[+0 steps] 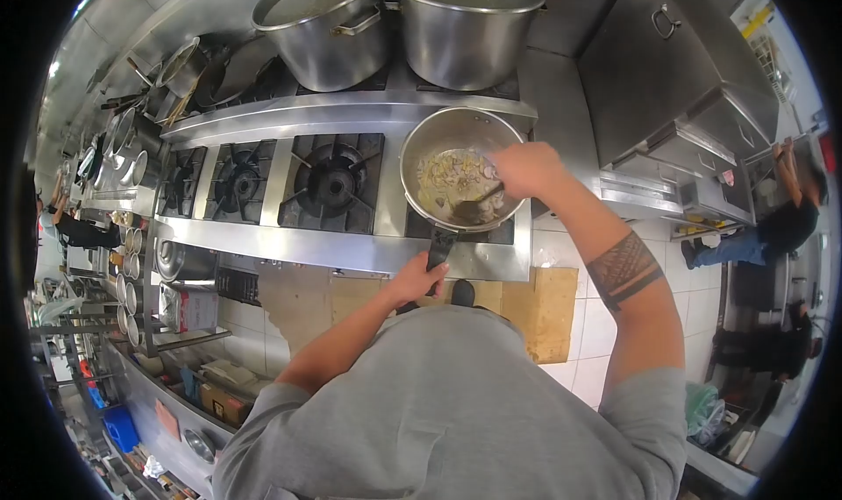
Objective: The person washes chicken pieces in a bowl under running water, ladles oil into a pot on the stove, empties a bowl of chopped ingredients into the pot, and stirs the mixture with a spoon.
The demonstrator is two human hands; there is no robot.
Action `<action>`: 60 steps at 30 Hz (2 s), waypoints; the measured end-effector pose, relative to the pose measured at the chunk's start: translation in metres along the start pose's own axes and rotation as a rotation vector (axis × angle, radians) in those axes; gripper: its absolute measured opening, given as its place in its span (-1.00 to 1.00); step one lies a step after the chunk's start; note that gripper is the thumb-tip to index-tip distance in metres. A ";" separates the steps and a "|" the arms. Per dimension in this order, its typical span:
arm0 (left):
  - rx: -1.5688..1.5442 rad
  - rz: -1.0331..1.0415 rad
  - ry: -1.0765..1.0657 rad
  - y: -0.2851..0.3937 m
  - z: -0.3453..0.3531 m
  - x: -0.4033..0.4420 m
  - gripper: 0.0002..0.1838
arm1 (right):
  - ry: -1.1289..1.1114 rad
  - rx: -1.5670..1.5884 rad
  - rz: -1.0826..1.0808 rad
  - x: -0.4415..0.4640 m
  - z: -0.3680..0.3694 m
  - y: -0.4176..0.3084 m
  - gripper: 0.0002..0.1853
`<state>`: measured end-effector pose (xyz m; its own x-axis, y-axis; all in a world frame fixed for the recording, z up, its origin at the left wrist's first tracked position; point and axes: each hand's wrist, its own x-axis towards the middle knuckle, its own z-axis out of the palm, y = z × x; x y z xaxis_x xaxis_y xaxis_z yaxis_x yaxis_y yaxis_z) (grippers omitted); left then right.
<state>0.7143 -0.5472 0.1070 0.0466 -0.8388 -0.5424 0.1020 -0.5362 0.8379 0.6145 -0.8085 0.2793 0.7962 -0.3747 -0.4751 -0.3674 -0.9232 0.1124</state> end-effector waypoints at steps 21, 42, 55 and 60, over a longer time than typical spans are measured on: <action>0.012 -0.007 -0.016 0.003 0.000 0.004 -0.70 | 0.194 -0.017 0.283 0.034 0.018 0.008 -0.79; -0.009 -0.007 -0.021 -0.004 -0.002 0.006 -0.74 | 0.041 0.110 0.212 0.000 -0.001 0.005 -0.78; -0.052 -0.002 -0.020 -0.006 -0.002 0.005 -0.76 | 0.164 0.111 0.104 0.021 0.024 0.001 -0.81; -0.040 -0.025 -0.030 0.003 0.000 0.004 -0.75 | 0.035 -0.048 0.318 0.000 -0.009 0.010 -0.80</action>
<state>0.7152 -0.5524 0.1073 0.0134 -0.8279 -0.5607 0.1421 -0.5535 0.8206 0.6155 -0.8188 0.2883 0.6613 -0.6473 -0.3791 -0.5785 -0.7618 0.2915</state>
